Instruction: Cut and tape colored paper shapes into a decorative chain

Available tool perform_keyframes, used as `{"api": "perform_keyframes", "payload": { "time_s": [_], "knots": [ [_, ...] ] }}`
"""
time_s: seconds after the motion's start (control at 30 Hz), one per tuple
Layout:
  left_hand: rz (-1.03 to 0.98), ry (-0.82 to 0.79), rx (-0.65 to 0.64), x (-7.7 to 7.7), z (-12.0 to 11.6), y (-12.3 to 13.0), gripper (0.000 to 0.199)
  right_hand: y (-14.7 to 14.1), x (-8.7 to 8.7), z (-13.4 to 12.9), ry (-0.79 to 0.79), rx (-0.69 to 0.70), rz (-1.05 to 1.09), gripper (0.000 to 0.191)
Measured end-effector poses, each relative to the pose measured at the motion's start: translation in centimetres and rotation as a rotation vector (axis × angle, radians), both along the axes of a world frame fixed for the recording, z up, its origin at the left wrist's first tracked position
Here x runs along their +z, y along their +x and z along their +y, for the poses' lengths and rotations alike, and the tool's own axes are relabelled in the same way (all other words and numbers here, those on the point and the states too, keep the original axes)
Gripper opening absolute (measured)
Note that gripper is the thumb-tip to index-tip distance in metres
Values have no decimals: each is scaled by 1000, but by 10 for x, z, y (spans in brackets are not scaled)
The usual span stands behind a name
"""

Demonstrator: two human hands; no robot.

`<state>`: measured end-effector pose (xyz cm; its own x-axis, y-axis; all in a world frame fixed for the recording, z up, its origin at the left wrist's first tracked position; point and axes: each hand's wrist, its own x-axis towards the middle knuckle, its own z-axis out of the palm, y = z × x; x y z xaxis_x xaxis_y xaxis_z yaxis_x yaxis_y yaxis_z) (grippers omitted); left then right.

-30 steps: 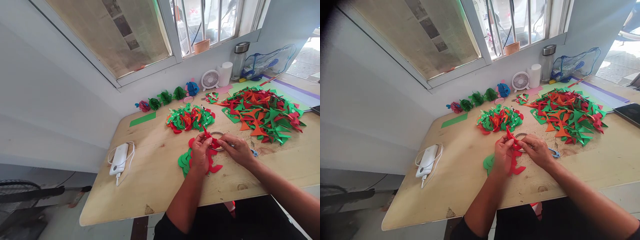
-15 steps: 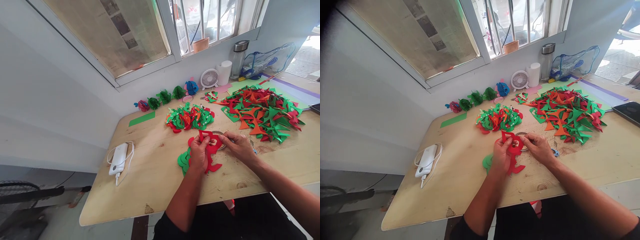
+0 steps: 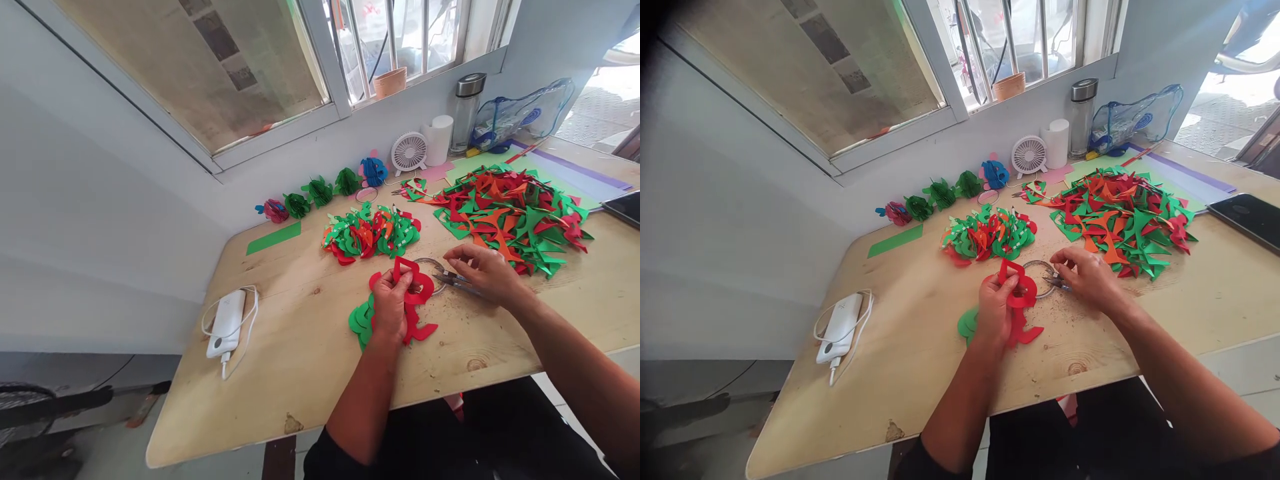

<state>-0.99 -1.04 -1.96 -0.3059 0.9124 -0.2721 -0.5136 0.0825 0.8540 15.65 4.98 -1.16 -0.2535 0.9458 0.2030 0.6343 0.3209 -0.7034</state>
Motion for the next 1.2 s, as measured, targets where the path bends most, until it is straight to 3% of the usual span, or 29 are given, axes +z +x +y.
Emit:
{"api": "perform_keyframes", "payload": {
  "time_s": [0.27,0.57,0.93,1.2],
  "knots": [
    [13,-26,-34,4,-3,3,22,6,-4,-4,138,150,-405,21],
    [50,-15,-76,2,-4,3,20,5,-11,-4,61,139,-397,20],
    [48,-14,-75,5,-4,3,19,6,-17,-3,101,128,-357,9],
    [43,-29,-75,5,-4,4,20,6,-17,-5,103,150,-368,13]
  ]
}}
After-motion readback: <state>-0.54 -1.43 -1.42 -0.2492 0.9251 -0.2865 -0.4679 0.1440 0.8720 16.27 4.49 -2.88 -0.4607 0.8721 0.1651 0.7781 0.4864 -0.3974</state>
